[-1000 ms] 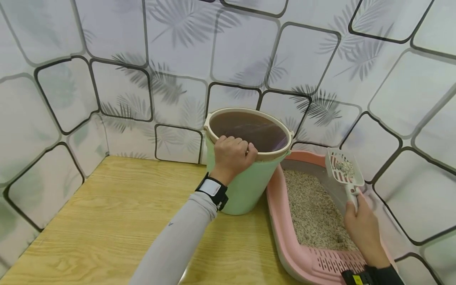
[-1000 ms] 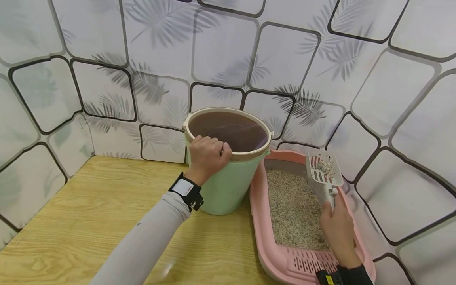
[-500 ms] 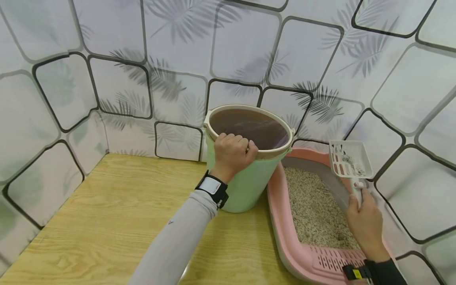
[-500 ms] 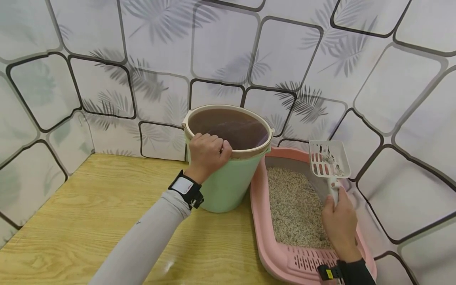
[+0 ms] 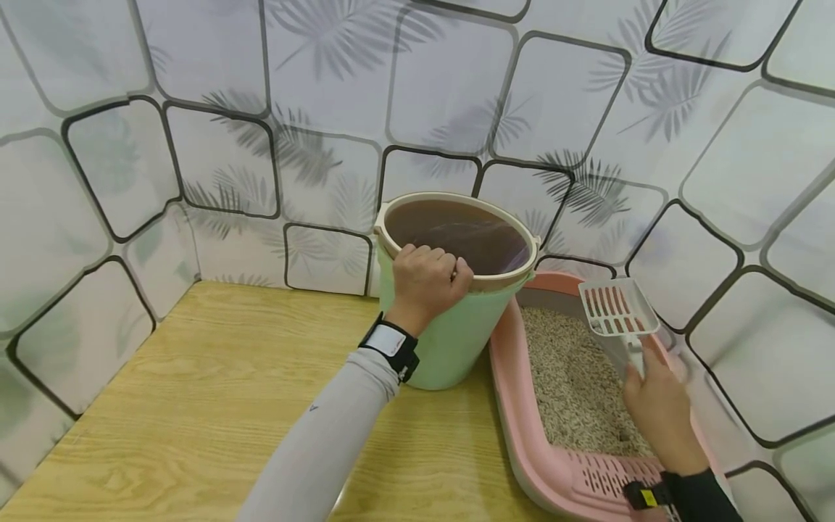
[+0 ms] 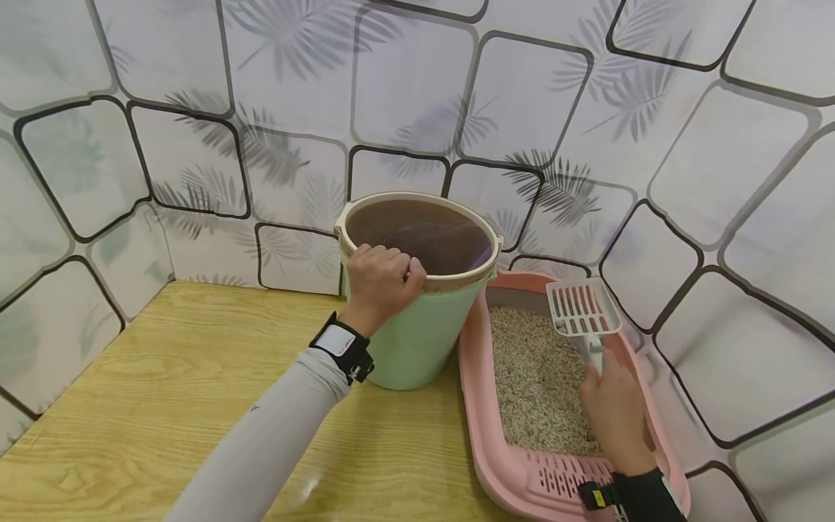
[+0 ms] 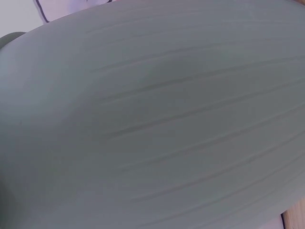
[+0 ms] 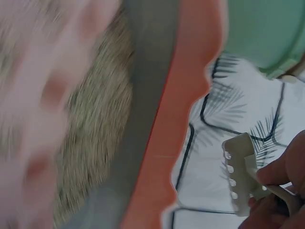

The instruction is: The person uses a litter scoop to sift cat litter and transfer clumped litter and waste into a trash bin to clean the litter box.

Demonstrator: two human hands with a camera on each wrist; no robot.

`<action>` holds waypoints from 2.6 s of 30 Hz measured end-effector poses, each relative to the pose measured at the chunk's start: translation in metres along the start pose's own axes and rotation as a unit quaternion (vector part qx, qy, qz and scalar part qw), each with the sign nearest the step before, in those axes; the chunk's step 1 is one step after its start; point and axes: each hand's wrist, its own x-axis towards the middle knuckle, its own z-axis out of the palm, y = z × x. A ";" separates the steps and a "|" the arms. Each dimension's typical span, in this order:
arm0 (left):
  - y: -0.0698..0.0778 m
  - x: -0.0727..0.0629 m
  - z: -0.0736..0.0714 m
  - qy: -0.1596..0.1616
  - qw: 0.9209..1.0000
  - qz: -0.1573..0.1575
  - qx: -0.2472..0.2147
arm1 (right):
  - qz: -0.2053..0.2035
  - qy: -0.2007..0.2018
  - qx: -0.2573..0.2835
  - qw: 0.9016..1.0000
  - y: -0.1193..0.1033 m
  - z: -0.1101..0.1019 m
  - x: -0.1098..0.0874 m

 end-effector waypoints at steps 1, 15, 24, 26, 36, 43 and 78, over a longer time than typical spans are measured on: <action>0.000 0.000 0.000 0.000 1.000 0.001 0.000 | 0.027 -0.037 0.033 0.998 0.000 -0.002 0.000; -0.001 0.000 0.002 0.013 1.000 0.005 0.003 | 0.193 -0.231 0.409 0.861 0.014 -0.017 0.005; 0.000 0.001 0.001 0.005 1.000 0.004 0.006 | 0.126 -0.149 0.220 0.956 0.018 -0.013 0.003; 0.000 0.001 0.000 0.003 1.000 0.004 0.006 | 0.064 -0.077 0.092 0.991 0.016 -0.012 0.000; 0.000 0.001 0.000 0.001 1.000 0.000 0.004 | 0.054 -0.089 0.052 0.993 0.007 -0.019 0.004; 0.002 0.000 0.000 0.005 1.000 0.005 0.002 | 0.141 -0.239 0.265 0.923 -0.001 -0.049 0.028; 0.024 0.013 0.012 0.006 1.000 0.020 -0.019 | -0.167 0.049 -0.076 0.982 -0.058 -0.064 0.067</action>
